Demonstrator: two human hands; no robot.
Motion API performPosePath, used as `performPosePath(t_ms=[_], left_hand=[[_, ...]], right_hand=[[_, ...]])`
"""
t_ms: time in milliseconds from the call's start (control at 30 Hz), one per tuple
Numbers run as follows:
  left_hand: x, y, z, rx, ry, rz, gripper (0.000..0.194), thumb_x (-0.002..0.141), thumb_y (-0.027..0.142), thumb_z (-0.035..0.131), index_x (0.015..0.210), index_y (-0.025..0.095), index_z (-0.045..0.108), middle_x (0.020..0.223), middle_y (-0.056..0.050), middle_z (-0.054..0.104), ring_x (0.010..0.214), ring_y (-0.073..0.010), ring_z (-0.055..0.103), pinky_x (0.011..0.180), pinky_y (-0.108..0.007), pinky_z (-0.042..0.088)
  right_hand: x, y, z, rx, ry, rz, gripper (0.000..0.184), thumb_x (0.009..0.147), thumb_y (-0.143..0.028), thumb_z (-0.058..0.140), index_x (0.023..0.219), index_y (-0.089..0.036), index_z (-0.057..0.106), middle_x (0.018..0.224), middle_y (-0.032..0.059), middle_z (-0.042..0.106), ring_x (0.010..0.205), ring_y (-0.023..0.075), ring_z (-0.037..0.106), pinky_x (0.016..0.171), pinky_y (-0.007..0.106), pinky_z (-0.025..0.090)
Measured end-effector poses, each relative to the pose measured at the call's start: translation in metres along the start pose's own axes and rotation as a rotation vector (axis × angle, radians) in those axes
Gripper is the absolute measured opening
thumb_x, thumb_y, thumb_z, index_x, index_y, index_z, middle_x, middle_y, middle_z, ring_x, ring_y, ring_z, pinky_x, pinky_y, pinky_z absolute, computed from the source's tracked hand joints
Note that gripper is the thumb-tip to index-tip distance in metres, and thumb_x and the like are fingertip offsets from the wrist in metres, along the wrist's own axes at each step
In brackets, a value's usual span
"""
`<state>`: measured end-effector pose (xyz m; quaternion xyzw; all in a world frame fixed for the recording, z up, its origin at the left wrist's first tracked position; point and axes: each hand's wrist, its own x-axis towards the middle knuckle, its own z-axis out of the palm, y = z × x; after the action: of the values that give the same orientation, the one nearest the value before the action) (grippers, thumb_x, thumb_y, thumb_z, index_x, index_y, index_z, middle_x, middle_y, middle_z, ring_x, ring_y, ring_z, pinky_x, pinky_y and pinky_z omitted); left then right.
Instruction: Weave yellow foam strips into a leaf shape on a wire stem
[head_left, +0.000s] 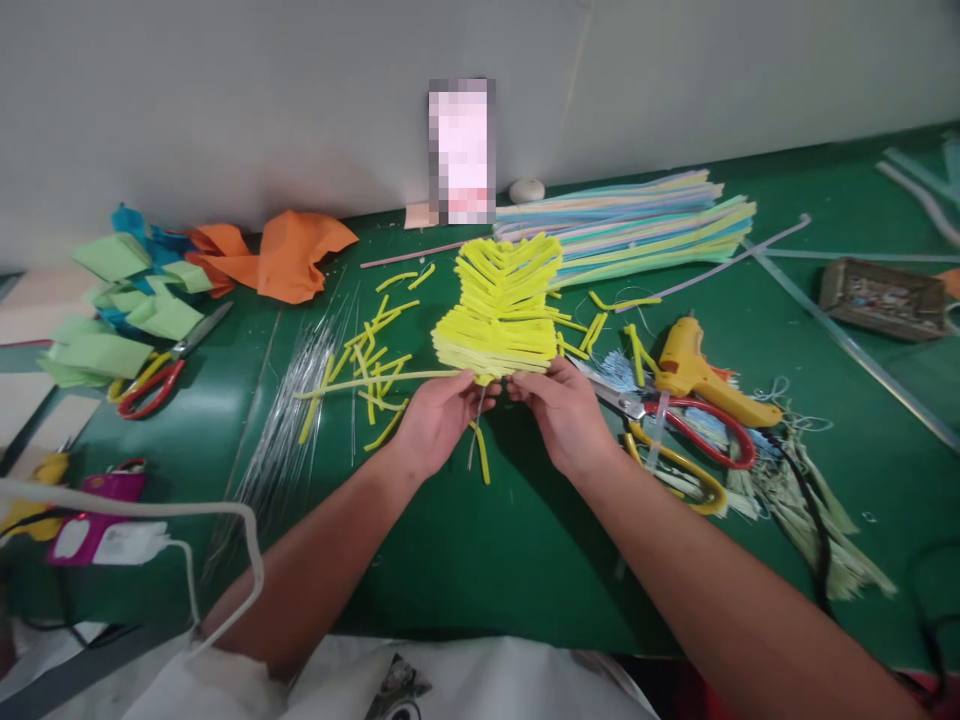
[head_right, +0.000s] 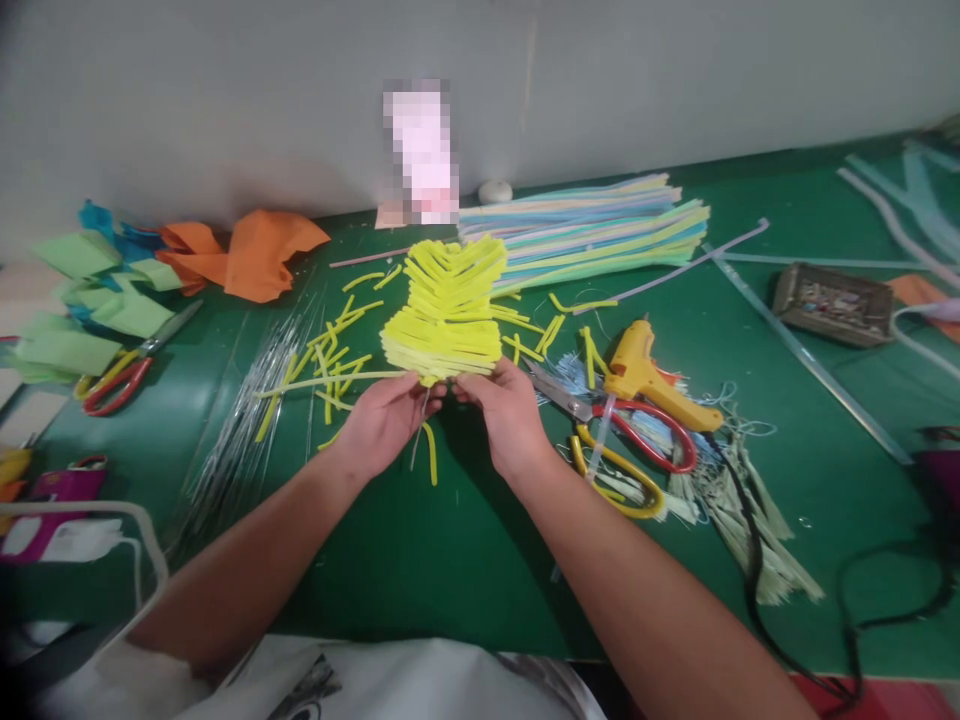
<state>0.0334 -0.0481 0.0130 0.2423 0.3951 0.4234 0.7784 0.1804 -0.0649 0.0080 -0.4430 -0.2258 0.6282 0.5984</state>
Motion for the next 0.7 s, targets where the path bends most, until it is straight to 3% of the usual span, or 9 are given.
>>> performPosePath(t_ms=[500,600,700], left_hand=[[0.0006,0.0011,-0.0007,0.05,-0.036,0.057,0.021,0.078,0.026,0.069,0.096,0.015,0.069,0.091,-0.006,0.071,0.073,-0.0133,0.062,0.072,-0.028,0.049],[-0.001,-0.0012,0.003,0.095,0.015,0.164,0.03,0.073,0.024,0.074,0.102,0.018,0.068,0.09,-0.004,0.071,0.07,-0.0133,0.062,0.069,-0.028,0.048],[-0.0027,-0.0047,0.0046,0.155,0.086,0.275,0.039,0.068,0.024,0.079,0.105,0.019,0.067,0.085,-0.002,0.071,0.067,-0.0129,0.061,0.067,-0.028,0.048]], right_hand=[[0.0004,-0.0012,-0.0008,-0.042,-0.009,0.038,0.022,0.062,-0.024,0.078,0.081,-0.019,0.068,0.073,-0.0024,0.067,0.063,0.0109,0.057,0.062,0.027,0.045],[-0.0001,-0.0026,-0.0006,-0.153,0.083,0.016,0.026,0.064,-0.031,0.079,0.082,-0.02,0.063,0.068,-0.004,0.063,0.055,0.0106,0.054,0.056,0.028,0.043],[-0.0036,-0.005,0.0001,-0.333,0.202,-0.118,0.028,0.067,-0.035,0.078,0.078,-0.022,0.057,0.064,-0.0063,0.057,0.05,0.0095,0.048,0.051,0.028,0.039]])
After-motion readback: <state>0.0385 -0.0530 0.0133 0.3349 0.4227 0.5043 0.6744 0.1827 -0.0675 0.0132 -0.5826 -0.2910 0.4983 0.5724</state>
